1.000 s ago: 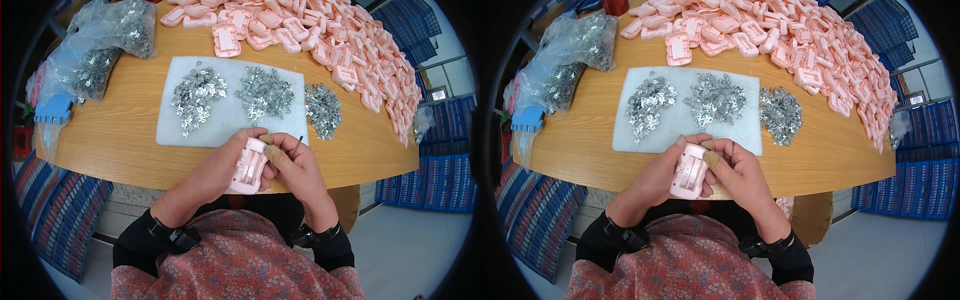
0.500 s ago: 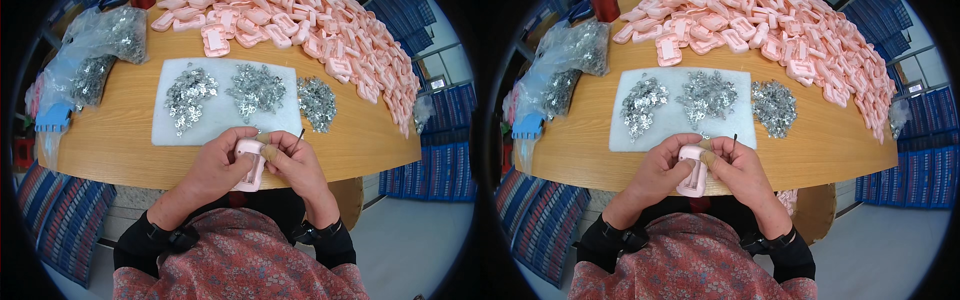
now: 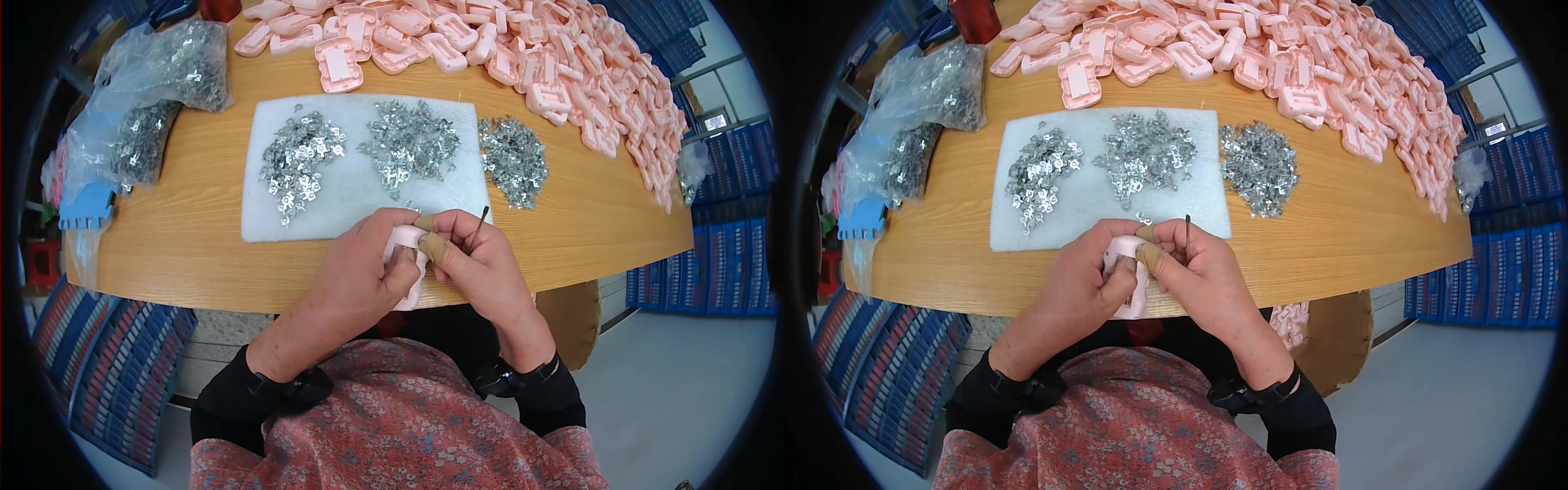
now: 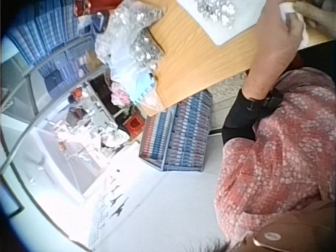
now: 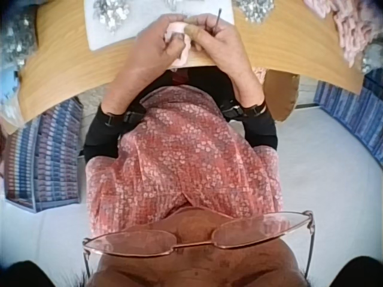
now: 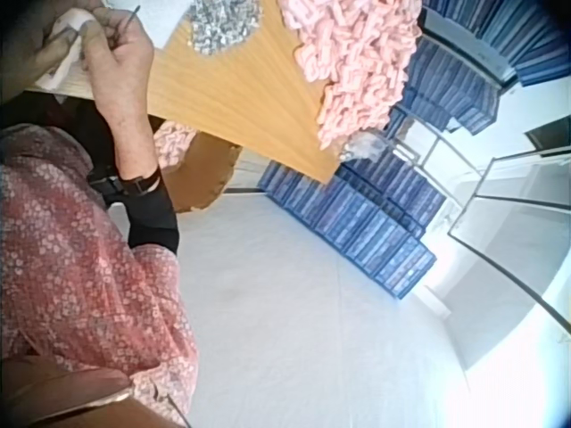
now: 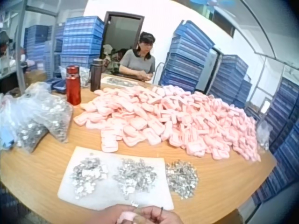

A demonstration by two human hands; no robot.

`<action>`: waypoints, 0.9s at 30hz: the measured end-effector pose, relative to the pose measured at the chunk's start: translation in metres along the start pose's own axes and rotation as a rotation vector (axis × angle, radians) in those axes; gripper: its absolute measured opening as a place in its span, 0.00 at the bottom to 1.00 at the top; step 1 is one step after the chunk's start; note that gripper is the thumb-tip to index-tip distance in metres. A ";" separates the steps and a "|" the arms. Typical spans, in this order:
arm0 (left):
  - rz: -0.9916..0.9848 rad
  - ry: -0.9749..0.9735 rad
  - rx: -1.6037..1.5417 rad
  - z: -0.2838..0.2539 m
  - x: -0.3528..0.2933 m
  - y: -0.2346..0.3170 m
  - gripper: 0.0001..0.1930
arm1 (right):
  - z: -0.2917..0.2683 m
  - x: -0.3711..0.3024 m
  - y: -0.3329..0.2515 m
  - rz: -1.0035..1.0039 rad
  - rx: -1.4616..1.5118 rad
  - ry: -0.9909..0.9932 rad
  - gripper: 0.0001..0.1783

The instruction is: The person sits at a table and repeatedly inserts small metal pins into pink plastic housings using a small metal tool. They pick up a housing, position a pin, and use the tool to push it into place, then place the assembled unit aside.

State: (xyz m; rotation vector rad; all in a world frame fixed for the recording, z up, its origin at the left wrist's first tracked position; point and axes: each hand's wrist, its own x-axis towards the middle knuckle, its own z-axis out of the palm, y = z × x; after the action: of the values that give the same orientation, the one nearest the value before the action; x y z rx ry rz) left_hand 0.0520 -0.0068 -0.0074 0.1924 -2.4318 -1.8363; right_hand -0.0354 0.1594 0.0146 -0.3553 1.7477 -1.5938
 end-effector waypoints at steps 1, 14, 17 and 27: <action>0.012 0.018 -0.043 0.001 0.000 -0.001 0.16 | 0.001 -0.001 -0.002 -0.013 -0.002 0.019 0.13; -0.502 -0.270 -1.537 -0.028 0.006 -0.010 0.17 | 0.010 -0.006 0.002 -0.236 -0.111 0.038 0.07; -0.520 -0.267 -1.558 -0.029 0.005 -0.009 0.17 | 0.019 -0.003 0.003 -0.303 -0.098 0.070 0.08; -0.512 -0.213 -1.528 -0.028 0.001 -0.018 0.19 | 0.026 -0.001 0.000 -0.361 -0.283 0.031 0.13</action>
State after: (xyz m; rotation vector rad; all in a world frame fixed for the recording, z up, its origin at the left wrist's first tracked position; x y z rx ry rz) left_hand 0.0556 -0.0388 -0.0165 0.4773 -0.4381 -3.3600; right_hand -0.0177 0.1408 0.0162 -0.8263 2.0236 -1.5961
